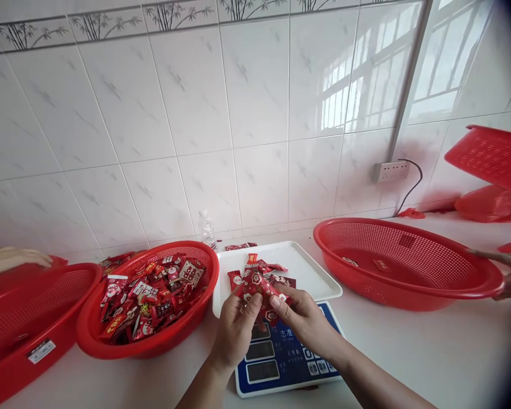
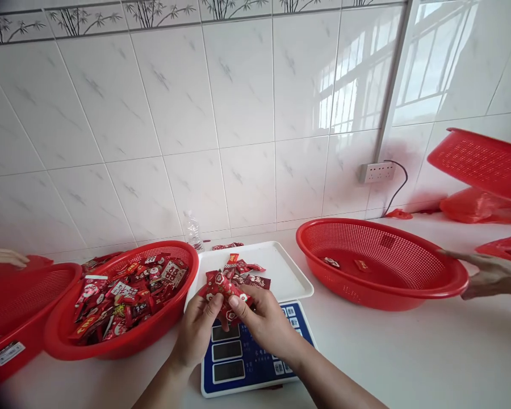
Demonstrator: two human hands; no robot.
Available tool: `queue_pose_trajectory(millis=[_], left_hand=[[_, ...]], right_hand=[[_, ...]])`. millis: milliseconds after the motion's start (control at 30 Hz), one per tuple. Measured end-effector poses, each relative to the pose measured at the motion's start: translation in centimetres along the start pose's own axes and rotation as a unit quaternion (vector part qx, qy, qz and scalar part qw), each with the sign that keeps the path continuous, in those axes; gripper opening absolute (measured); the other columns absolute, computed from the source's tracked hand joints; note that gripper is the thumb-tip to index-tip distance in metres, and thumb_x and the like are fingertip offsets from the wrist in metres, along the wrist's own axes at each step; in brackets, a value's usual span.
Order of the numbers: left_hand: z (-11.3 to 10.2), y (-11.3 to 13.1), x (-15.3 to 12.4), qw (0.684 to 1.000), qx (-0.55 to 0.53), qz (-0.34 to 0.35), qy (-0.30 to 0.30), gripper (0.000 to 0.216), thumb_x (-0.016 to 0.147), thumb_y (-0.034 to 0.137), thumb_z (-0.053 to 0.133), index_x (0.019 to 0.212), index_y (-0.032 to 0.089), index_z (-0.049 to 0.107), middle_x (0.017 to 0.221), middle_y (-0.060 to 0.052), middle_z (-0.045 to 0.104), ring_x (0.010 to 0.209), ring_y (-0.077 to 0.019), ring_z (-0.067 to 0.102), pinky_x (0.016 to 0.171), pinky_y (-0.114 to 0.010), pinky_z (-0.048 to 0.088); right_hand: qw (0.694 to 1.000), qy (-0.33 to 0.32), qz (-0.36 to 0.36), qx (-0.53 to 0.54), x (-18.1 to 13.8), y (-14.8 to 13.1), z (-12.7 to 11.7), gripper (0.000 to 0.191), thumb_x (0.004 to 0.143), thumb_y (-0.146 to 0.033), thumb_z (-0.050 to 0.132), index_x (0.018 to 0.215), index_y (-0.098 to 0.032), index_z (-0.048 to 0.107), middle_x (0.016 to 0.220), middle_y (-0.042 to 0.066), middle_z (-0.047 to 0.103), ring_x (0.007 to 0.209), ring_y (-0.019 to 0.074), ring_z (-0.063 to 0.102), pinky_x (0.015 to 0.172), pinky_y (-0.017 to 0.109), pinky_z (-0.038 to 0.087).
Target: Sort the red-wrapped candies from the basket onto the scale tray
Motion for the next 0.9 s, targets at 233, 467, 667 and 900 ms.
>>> queue_pose_trajectory(millis=[233, 467, 667, 900], left_hand=[[0.9, 0.3, -0.4, 0.998, 0.023, 0.003, -0.064, 0.033, 0.084, 0.046, 0.058, 0.097, 0.017, 0.066, 0.071, -0.002, 0.062, 0.061, -0.0132, 0.057, 0.056, -0.022, 0.048], [-0.6, 0.3, 0.2, 0.992, -0.05, 0.042, 0.106, 0.024, 0.078, 0.038, 0.066, 0.087, 0.015, 0.067, 0.079, -0.005, 0.068, 0.078, -0.0198, 0.064, 0.073, -0.029, 0.051], [-3.2, 0.9, 1.2, 0.926, -0.174, 0.079, 0.327, 0.032, 0.069, 0.044, 0.072, 0.085, 0.017, 0.063, 0.08, -0.003, 0.069, 0.074, -0.018, 0.066, 0.068, -0.03, 0.055], [-3.4, 1.5, 1.3, 0.921, -0.15, 0.065, 0.355, 0.034, 0.071, 0.046, 0.071, 0.083, 0.017, 0.057, 0.076, -0.002, 0.066, 0.068, -0.0197, 0.068, 0.059, -0.031, 0.056]], right_hand=[[0.984, 0.066, -0.08, -0.143, -1.4, 1.6, -0.8, 0.038, 0.094, -0.044, 0.041, 0.069, -0.018, 0.056, 0.064, 0.0, 0.06, 0.058, 0.0128, 0.055, 0.056, 0.022, 0.043], [0.944, 0.111, -0.161, -0.264, -1.6, 1.8, -2.4, 0.032, 0.095, -0.042, 0.04, 0.083, -0.02, 0.061, 0.071, 0.003, 0.065, 0.063, 0.0143, 0.059, 0.059, 0.024, 0.047], [0.891, 0.203, -0.097, -0.394, -0.3, 2.8, -5.3, 0.029, 0.095, -0.038, 0.041, 0.091, -0.023, 0.065, 0.087, 0.006, 0.071, 0.083, 0.0205, 0.065, 0.07, 0.033, 0.051], [0.871, 0.115, -0.049, -0.475, 0.2, 4.5, -5.2, 0.029, 0.095, -0.037, 0.041, 0.101, -0.026, 0.067, 0.104, 0.006, 0.07, 0.097, 0.0229, 0.064, 0.084, 0.04, 0.05]])
Point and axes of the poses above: each hand's wrist, its own x-axis towards the middle knuckle, its own z-axis out of the palm, y = z × x, the point moved 3 cm from there along x, towards the middle knuckle
